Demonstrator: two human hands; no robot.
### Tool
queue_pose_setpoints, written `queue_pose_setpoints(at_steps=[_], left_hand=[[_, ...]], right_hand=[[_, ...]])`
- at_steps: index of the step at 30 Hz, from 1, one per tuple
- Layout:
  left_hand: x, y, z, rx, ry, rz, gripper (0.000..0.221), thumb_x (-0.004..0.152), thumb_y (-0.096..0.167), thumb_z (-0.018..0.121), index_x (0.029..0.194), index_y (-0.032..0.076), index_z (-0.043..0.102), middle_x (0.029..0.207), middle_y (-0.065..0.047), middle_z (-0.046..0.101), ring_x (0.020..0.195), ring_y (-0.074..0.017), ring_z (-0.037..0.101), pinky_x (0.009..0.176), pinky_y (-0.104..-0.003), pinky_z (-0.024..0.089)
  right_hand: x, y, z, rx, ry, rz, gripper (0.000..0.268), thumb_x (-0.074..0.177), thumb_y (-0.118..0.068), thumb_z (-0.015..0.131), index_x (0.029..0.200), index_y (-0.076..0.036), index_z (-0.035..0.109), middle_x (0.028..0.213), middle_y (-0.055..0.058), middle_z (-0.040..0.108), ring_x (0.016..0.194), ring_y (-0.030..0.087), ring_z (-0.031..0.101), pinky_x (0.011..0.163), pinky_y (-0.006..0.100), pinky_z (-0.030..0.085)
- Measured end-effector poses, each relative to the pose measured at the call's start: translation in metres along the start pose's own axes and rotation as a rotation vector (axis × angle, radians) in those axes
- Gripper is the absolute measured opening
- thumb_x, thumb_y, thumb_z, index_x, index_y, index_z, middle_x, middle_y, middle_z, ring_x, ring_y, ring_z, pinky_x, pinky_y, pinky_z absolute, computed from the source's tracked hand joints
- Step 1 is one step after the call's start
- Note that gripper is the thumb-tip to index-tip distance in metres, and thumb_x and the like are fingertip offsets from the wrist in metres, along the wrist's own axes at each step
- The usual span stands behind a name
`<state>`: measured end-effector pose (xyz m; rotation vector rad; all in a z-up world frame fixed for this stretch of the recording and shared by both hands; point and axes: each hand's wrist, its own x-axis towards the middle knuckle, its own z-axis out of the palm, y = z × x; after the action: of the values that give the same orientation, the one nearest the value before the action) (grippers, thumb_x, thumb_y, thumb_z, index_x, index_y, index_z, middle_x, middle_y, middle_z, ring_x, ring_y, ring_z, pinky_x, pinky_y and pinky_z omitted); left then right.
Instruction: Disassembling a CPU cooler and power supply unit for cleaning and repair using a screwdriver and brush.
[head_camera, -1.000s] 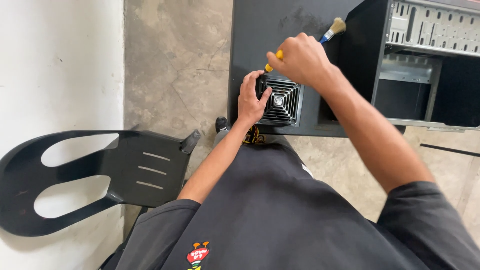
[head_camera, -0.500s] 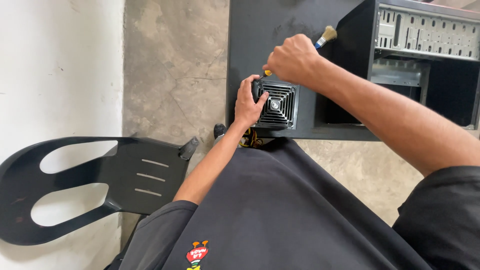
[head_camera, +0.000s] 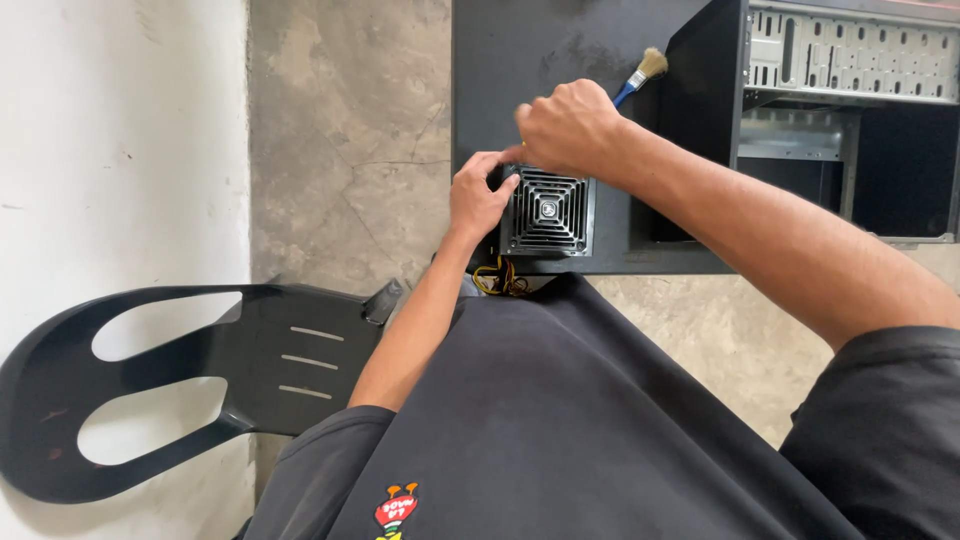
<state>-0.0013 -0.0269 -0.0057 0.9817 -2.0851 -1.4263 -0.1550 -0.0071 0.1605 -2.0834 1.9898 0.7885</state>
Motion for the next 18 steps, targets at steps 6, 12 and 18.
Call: queue_pose_setpoints(at_steps=[6, 12, 18], left_hand=[[0.005, 0.001, 0.001, 0.069, 0.018, 0.003, 0.026, 0.080, 0.022, 0.081, 0.106, 0.024, 0.077, 0.110, 0.008, 0.074, 0.099, -0.0144, 0.071, 0.081, -0.032, 0.057], [0.019, 0.002, -0.015, 0.096, -0.093, 0.071, 0.023, 0.079, 0.023, 0.083, 0.102, 0.021, 0.081, 0.105, 0.012, 0.076, 0.094, -0.0113, 0.071, 0.076, -0.028, 0.053], [0.026, -0.001, -0.018, 0.131, -0.161, 0.083, 0.023, 0.079, 0.022, 0.078, 0.101, 0.021, 0.081, 0.106, 0.009, 0.076, 0.087, -0.0145, 0.070, 0.071, -0.031, 0.053]], right_hand=[[-0.003, 0.013, 0.016, -0.075, 0.276, -0.257, 0.051, 0.083, -0.049, 0.081, 0.110, -0.008, 0.067, 0.105, 0.009, 0.060, 0.086, 0.027, 0.072, 0.062, 0.041, 0.063], [0.002, 0.014, 0.032, -0.010, 0.347, -0.234, 0.009, 0.096, -0.019, 0.068, 0.096, -0.011, 0.067, 0.092, 0.009, 0.060, 0.072, 0.031, 0.069, 0.049, 0.043, 0.054], [0.000, 0.008, 0.019, -0.037, 0.164, -0.127, 0.059, 0.117, -0.050, 0.046, 0.075, -0.013, 0.064, 0.067, 0.003, 0.072, 0.063, 0.038, 0.074, 0.044, 0.041, 0.047]])
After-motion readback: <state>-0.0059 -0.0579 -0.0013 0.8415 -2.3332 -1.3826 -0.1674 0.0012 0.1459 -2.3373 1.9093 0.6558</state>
